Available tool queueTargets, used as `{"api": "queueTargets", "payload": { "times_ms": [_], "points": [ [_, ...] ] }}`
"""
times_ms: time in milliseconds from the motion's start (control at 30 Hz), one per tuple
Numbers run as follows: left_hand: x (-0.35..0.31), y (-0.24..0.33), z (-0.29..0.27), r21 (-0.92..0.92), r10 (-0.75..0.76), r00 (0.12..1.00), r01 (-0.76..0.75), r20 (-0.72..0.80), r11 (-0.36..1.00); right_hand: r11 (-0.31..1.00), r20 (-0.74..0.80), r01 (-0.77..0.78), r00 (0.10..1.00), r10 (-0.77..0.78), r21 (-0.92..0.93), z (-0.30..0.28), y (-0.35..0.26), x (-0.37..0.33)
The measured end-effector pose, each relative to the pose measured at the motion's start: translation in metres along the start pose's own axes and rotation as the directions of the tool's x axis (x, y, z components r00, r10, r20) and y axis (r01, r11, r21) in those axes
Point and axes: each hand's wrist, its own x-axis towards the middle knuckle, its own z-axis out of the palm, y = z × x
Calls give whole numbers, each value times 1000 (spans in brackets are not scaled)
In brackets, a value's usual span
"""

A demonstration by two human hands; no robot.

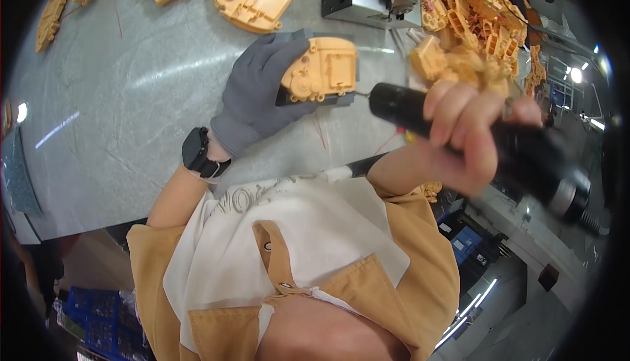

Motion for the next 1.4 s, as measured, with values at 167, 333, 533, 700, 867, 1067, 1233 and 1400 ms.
{"api": "queueTargets", "payload": {
  "times_ms": [167,333,533,700,867,1067,1233,1400],
  "points": [
    [-1,0,3,0,-25,999,25,21,1000,992,282,-21,958,55,-120,6,2,-18],
    [3,1,1,26,24,1000,-24,-16,999,988,277,-48,957,87,-143,10,9,-20],
    [1,-2,-1,-12,8,1000,-8,-13,1000,990,284,-56,954,90,-128,18,30,-21],
    [-3,-4,2,-29,-11,1000,11,22,1000,982,294,-80,947,128,-168,24,36,-23],
    [0,-1,0,-2,-11,1000,12,14,1000,979,290,-81,948,133,-185,27,38,-21],
    [1,-4,-4,15,-32,999,32,22,999,997,252,-38,966,55,-71,11,35,-18],
    [2,4,3,-16,-2,1000,2,13,1000,968,-253,235,935,-250,-88,-41,5,42],
    [7,3,-4,-20,-45,997,46,54,999,902,-253,141,932,-259,-407,-55,55,82]
  ]
}}
